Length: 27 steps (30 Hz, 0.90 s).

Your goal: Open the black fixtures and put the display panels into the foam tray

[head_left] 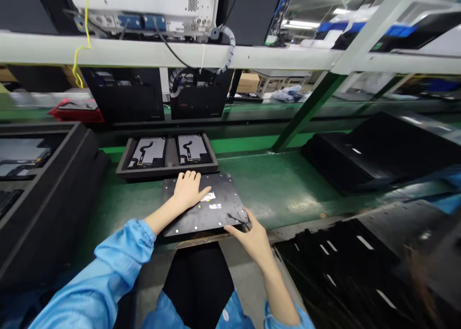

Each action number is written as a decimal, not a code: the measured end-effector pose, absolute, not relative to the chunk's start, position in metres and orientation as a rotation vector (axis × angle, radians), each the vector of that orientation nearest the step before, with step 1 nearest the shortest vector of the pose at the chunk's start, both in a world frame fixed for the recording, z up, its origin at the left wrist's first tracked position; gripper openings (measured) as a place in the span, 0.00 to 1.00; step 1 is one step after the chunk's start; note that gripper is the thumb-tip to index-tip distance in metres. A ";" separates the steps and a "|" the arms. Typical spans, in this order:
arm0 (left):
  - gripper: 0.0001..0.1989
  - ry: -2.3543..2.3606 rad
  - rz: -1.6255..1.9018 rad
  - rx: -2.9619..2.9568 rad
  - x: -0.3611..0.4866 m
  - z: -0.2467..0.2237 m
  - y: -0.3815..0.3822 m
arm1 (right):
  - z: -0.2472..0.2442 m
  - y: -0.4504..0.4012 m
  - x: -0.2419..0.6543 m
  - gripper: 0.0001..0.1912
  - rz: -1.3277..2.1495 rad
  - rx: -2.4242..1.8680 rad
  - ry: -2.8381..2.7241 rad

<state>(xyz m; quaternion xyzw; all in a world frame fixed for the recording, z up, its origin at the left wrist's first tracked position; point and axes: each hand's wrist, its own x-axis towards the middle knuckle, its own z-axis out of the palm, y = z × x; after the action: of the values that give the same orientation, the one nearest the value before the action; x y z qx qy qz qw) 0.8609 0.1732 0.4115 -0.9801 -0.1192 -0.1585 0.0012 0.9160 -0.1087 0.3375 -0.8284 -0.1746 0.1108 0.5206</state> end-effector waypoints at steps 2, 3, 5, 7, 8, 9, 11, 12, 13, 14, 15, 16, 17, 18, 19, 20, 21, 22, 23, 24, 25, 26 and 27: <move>0.32 -0.364 -0.442 -3.125 0.875 0.409 0.170 | 0.340 -0.107 0.911 0.57 0.267 -1.958 -0.384; 0.31 -0.366 -0.419 -3.147 0.880 0.408 0.169 | 0.340 -0.106 0.908 0.58 0.267 -1.937 -0.365; 0.32 -0.368 -0.401 -3.172 0.885 0.406 0.169 | 0.340 -0.103 0.901 0.57 0.271 -1.878 -0.335; 0.33 -0.349 -0.407 -3.175 0.886 0.405 0.170 | 0.336 -0.101 0.898 0.57 0.274 -1.823 -0.304; 0.33 -0.342 -0.403 -3.177 0.886 0.406 0.171 | 0.334 -0.100 0.897 0.57 0.269 -1.807 -0.290; 0.32 -0.340 -0.394 -3.182 0.886 0.406 0.172 | 0.332 -0.099 0.897 0.57 0.260 -1.802 -0.283; 0.30 -0.350 -0.367 -3.196 0.886 0.408 0.175 | 0.327 -0.097 0.897 0.57 0.229 -1.816 -0.279; 0.29 -0.365 -0.357 -3.201 0.886 0.409 0.176 | 0.325 -0.096 0.897 0.57 0.218 -1.827 -0.283; 0.29 -0.381 -0.349 -3.204 0.887 0.410 0.176 | 0.324 -0.096 0.897 0.56 0.210 -1.836 -0.291; 0.29 -0.396 -0.342 -3.205 0.887 0.411 0.176 | 0.323 -0.095 0.897 0.56 0.208 -1.840 -0.301; 0.29 -0.413 -0.334 -3.205 0.888 0.412 0.177 | 0.322 -0.095 0.897 0.55 0.208 -1.839 -0.309; 0.29 -0.429 -0.320 -3.207 0.888 0.412 0.176 | 0.322 -0.095 0.897 0.55 0.210 -1.837 -0.312; 0.29 -0.443 -0.300 -3.209 0.889 0.413 0.176 | 0.323 -0.095 0.897 0.55 0.212 -1.834 -0.310; 0.30 -0.449 -0.275 -3.210 0.889 0.415 0.176 | 0.324 -0.095 0.896 0.55 0.218 -1.832 -0.303; 0.30 -0.449 -0.244 -3.211 0.890 0.416 0.175 | 0.325 -0.095 0.896 0.55 0.228 -1.832 -0.294; 0.31 -0.445 -0.210 -3.210 0.891 0.417 0.174 | 0.326 -0.095 0.895 0.55 0.238 -1.829 -0.283; 0.32 -0.441 -0.173 -3.208 0.892 0.419 0.174 | 0.327 -0.095 0.894 0.55 0.247 -1.820 -0.277; 0.32 -0.435 -0.135 -3.206 0.893 0.420 0.173 | 0.328 -0.094 0.894 0.56 0.254 -1.807 -0.276; 0.33 -0.432 -0.102 -3.203 0.895 0.421 0.172 | 0.329 -0.094 0.893 0.56 0.257 -1.792 -0.277; 0.33 -0.428 -0.076 -3.200 0.897 0.423 0.171 | 0.330 -0.094 0.893 0.56 0.258 -1.781 -0.278; 0.33 -0.423 -0.061 -3.198 0.899 0.424 0.171 | 0.330 -0.094 0.893 0.56 0.259 -1.772 -0.279; 0.33 -0.415 -0.057 -3.197 0.900 0.424 0.170 | 0.331 -0.093 0.893 0.56 0.260 -1.767 -0.280; 0.33 -0.407 -0.057 -3.196 0.901 0.425 0.170 | 0.331 -0.094 0.893 0.56 0.262 -1.770 -0.281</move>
<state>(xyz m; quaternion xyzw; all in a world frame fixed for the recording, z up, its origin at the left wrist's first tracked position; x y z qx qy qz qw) 0.9013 0.1696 0.4250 -0.9910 -0.1262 -0.0178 -0.0405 0.8930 -0.0935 0.3314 -0.7689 -0.1219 0.1137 0.6172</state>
